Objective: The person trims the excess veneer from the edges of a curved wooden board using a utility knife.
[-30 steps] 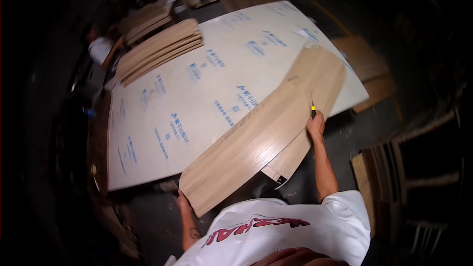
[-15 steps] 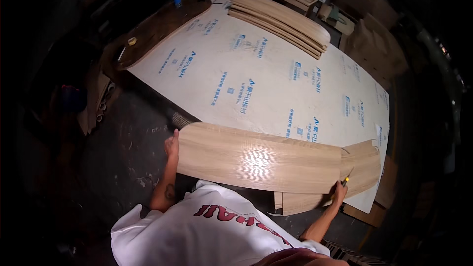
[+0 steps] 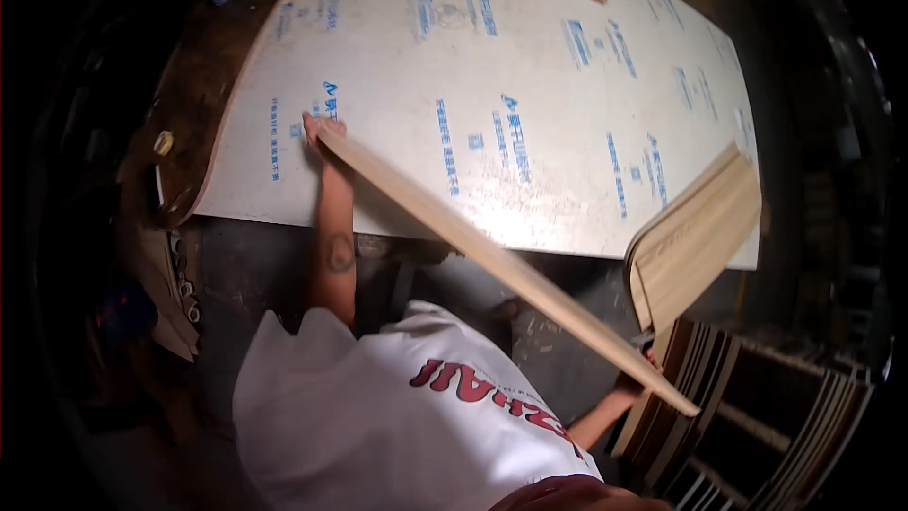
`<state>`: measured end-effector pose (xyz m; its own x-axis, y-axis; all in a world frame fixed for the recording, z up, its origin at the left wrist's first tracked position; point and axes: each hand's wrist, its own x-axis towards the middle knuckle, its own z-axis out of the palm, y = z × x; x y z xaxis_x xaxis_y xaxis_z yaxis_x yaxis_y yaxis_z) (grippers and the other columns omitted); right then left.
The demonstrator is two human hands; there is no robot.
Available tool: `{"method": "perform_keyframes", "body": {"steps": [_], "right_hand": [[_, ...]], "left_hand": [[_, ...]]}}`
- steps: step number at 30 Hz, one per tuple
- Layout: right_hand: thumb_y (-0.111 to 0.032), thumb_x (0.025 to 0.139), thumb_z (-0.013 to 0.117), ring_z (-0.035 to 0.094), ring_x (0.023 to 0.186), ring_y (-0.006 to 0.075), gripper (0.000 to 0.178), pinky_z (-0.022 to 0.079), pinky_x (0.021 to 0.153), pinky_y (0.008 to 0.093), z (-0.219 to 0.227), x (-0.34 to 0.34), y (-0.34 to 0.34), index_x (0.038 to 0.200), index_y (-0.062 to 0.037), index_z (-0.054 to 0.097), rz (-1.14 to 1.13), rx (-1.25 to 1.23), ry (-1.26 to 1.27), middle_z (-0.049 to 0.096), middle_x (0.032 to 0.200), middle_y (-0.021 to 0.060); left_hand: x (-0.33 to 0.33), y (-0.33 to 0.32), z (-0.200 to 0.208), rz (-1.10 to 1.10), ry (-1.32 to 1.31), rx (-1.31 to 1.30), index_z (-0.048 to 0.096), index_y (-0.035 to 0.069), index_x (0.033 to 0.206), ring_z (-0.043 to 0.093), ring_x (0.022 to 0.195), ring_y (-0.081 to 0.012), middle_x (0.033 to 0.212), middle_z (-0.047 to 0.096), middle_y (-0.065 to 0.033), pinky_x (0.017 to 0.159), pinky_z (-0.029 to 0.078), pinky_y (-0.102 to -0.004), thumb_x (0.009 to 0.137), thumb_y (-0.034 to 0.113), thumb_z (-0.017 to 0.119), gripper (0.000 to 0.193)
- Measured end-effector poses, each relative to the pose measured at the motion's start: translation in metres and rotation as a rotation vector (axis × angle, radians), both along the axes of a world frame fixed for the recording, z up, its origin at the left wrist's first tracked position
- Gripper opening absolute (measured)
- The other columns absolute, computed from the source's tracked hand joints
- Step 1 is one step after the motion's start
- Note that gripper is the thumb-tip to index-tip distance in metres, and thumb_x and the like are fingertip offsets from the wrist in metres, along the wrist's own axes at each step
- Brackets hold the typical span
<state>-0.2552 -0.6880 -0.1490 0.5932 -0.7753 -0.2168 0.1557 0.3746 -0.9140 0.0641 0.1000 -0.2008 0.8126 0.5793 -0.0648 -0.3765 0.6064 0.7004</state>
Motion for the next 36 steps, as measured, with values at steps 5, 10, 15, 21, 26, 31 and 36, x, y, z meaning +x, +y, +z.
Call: {"method": "perform_keyframes", "body": {"steps": [5, 10, 15, 21, 26, 31, 36], "right_hand": [[-0.041, 0.099, 0.059, 0.058, 0.119, 0.0245, 0.053, 0.048, 0.099, 0.0437, 0.0, -0.035, 0.104, 0.138, -0.0058, 0.053, -0.212, 0.126, -0.011, 0.061, 0.128, 0.0109], [-0.04, 0.099, 0.059, 0.059, 0.115, 0.0248, 0.051, 0.05, 0.096, 0.0436, -0.035, -0.026, 0.179, 0.135, -0.0049, 0.055, -0.224, 0.3, -0.02, 0.062, 0.124, 0.0114], [-0.04, 0.099, 0.059, 0.061, 0.111, 0.0251, 0.049, 0.052, 0.093, 0.0435, -0.085, -0.002, 0.228, 0.132, -0.0041, 0.056, -0.157, 0.448, 0.001, 0.064, 0.12, 0.012], [-0.039, 0.099, 0.058, 0.063, 0.106, 0.0254, 0.047, 0.054, 0.088, 0.0434, -0.152, 0.029, 0.267, 0.129, -0.003, 0.057, -0.065, 0.61, 0.011, 0.065, 0.115, 0.0126], [-0.038, 0.099, 0.058, 0.065, 0.102, 0.0256, 0.046, 0.056, 0.085, 0.0433, -0.179, 0.058, 0.304, 0.126, -0.0021, 0.058, -0.017, 0.692, 0.022, 0.066, 0.111, 0.0131], [-0.038, 0.099, 0.058, 0.067, 0.098, 0.0259, 0.044, 0.058, 0.082, 0.0432, -0.193, 0.077, 0.327, 0.124, -0.0012, 0.059, -0.011, 0.749, 0.045, 0.067, 0.107, 0.0137], [-0.037, 0.098, 0.058, 0.068, 0.094, 0.0262, 0.043, 0.06, 0.078, 0.0431, -0.226, 0.054, 0.334, 0.121, -0.0003, 0.06, 0.01, 0.753, 0.177, 0.068, 0.102, 0.0142]], "left_hand": [[0.025, -0.052, 0.041, -0.28, -0.232, -0.355, 0.058, 0.011, 0.098, 0.051, 0.124, -0.0304, 0.122, 0.059, -0.0167, 0.114, 0.031, -0.0418, 0.104, 0.057, 0.031, 0.053], [-0.01, -0.008, 0.036, -0.195, 0.069, -0.191, 0.043, 0.002, 0.145, 0.04, 0.139, -0.0367, 0.154, 0.04, -0.0183, 0.116, 0.032, -0.0498, 0.103, 0.056, 0.034, 0.069], [-0.076, 0.024, 0.043, -0.361, 0.073, -0.224, 0.04, 0.002, 0.148, 0.044, 0.137, -0.036, 0.149, 0.047, -0.0164, 0.115, 0.034, -0.0501, 0.102, 0.045, 0.047, 0.064], [-0.093, 0.032, 0.014, -0.314, 0.248, -0.179, 0.042, 0.005, 0.147, 0.045, 0.135, -0.0337, 0.147, 0.05, -0.0118, 0.115, 0.035, -0.0501, 0.097, 0.031, 0.061, 0.06], [-0.096, 0.05, -0.01, -0.144, 0.211, -0.14, 0.042, 0.005, 0.148, 0.043, 0.137, -0.0347, 0.149, 0.049, -0.012, 0.116, 0.033, -0.0513, 0.099, 0.043, 0.054, 0.063], [-0.094, 0.062, -0.012, -0.192, 0.242, -0.149, 0.039, 0.006, 0.15, 0.04, 0.138, -0.0369, 0.152, 0.044, -0.0136, 0.117, 0.031, -0.0552, 0.099, 0.043, 0.054, 0.064], [-0.095, 0.049, -0.021, -0.206, 0.299, -0.174, 0.035, 0.007, 0.152, 0.039, 0.139, -0.0389, 0.154, 0.04, -0.0152, 0.116, 0.031, -0.0578, 0.098, 0.043, 0.054, 0.067]]}}
